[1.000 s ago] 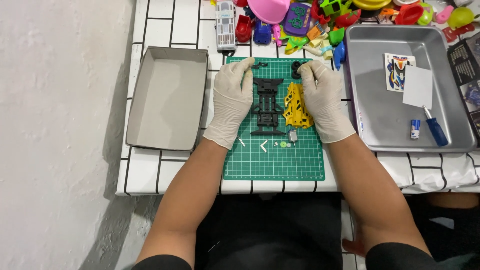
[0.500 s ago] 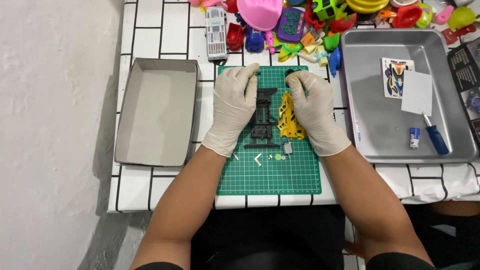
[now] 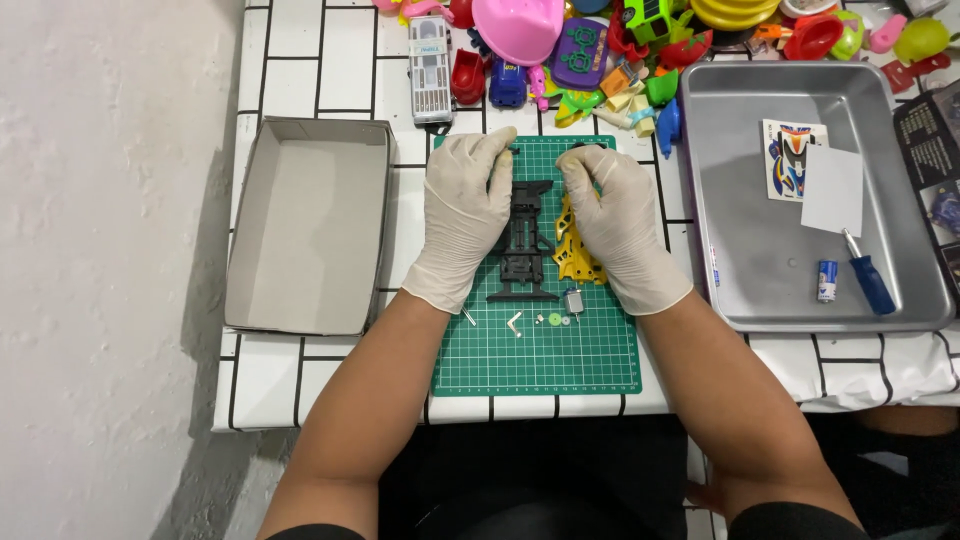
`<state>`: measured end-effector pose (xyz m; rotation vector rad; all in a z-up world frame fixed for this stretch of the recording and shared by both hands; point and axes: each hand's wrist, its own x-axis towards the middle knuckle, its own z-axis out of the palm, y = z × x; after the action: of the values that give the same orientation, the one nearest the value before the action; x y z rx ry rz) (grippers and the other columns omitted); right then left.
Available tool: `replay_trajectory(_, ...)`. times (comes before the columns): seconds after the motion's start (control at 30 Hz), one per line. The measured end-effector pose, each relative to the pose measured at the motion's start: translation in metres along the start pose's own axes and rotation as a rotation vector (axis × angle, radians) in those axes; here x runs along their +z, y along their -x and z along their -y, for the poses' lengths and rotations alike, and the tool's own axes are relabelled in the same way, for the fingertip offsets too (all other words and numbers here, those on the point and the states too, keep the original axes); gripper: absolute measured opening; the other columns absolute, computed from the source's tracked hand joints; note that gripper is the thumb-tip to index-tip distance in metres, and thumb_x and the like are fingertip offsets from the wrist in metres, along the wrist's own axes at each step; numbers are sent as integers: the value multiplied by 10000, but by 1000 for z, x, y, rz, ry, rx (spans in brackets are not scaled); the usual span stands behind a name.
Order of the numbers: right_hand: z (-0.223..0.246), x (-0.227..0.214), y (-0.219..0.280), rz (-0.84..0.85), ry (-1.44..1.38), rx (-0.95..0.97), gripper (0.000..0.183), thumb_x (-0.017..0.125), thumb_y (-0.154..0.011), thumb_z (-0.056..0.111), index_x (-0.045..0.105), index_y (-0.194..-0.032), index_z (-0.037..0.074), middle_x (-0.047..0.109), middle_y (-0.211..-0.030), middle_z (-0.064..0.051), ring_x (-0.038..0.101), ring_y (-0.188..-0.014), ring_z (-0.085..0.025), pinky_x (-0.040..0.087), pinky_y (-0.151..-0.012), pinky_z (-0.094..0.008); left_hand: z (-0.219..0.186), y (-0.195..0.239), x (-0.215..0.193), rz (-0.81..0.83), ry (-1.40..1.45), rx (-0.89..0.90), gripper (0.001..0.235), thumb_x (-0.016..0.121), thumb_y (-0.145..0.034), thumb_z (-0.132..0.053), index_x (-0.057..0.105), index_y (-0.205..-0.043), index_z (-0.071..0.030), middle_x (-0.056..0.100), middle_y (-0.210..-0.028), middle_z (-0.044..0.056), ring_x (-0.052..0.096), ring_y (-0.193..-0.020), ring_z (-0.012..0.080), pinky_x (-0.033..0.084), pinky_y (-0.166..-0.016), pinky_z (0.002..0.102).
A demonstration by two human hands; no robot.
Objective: A person wearing white gloves assembles small rollers and screws onto a toy car chassis on a green cutting mat.
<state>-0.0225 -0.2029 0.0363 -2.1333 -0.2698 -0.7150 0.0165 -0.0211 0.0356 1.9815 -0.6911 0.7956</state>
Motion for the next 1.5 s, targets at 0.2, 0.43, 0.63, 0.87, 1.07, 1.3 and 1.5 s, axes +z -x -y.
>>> replay_trajectory(0.2,7,-3,1,-1,7,20,147,625,-1050,76,764,-1002,67,652,-710,-120,632,-764,-341,546,-753,-444,2,1,1,-11,6,-7,156,627,-993,-37,710,-1121,-71,692,-894,90,676,-945,276,539,-914,378)
replay_trajectory(0.43,7,-5,3,4,9,38,158,619,-1055,83,768,-1007,66,651,-714,-127,633,-769,-346,547,-747,-442,5,4,1,-2,39,-17,153,619,-1002,-42,714,-1120,-62,699,-913,95,677,-957,270,534,-931,360)
replay_trajectory(0.63,8,-7,5,29,39,58,157,614,-1062,102,763,-1017,76,658,-730,-118,653,-813,-353,555,-767,-455,1,4,0,-15,19,-14,167,635,-987,-21,715,-1129,-57,708,-924,90,674,-966,270,528,-925,379)
replay_trajectory(0.87,-7,-4,12,-9,-21,29,190,598,-1084,88,767,-1010,39,650,-709,-123,653,-779,-330,557,-749,-440,-2,5,-3,-23,16,-62,162,630,-997,-57,712,-1136,-62,710,-928,82,672,-970,257,531,-938,387)
replay_trajectory(1.07,-20,-7,23,-52,-27,45,184,596,-1098,71,760,-1030,25,635,-723,-100,653,-804,-302,550,-763,-417,-2,9,0,-54,41,-80,162,625,-998,-62,707,-1137,-78,699,-927,69,677,-964,248,530,-943,380)
replay_trajectory(1.3,-26,-9,24,-74,-53,10,198,600,-1116,60,760,-1025,-12,625,-710,-115,648,-750,-302,537,-701,-401,1,9,3,-41,43,-76,164,624,-998,-71,702,-1142,-83,684,-898,52,684,-950,247,535,-942,381)
replay_trajectory(1.5,-16,-8,23,-75,-101,38,199,578,-1118,32,746,-1024,-15,609,-711,-106,658,-789,-283,531,-706,-380,-2,9,-1,-35,56,-87,173,623,-1001,-54,703,-1154,-73,688,-917,68,680,-964,250,521,-958,382)
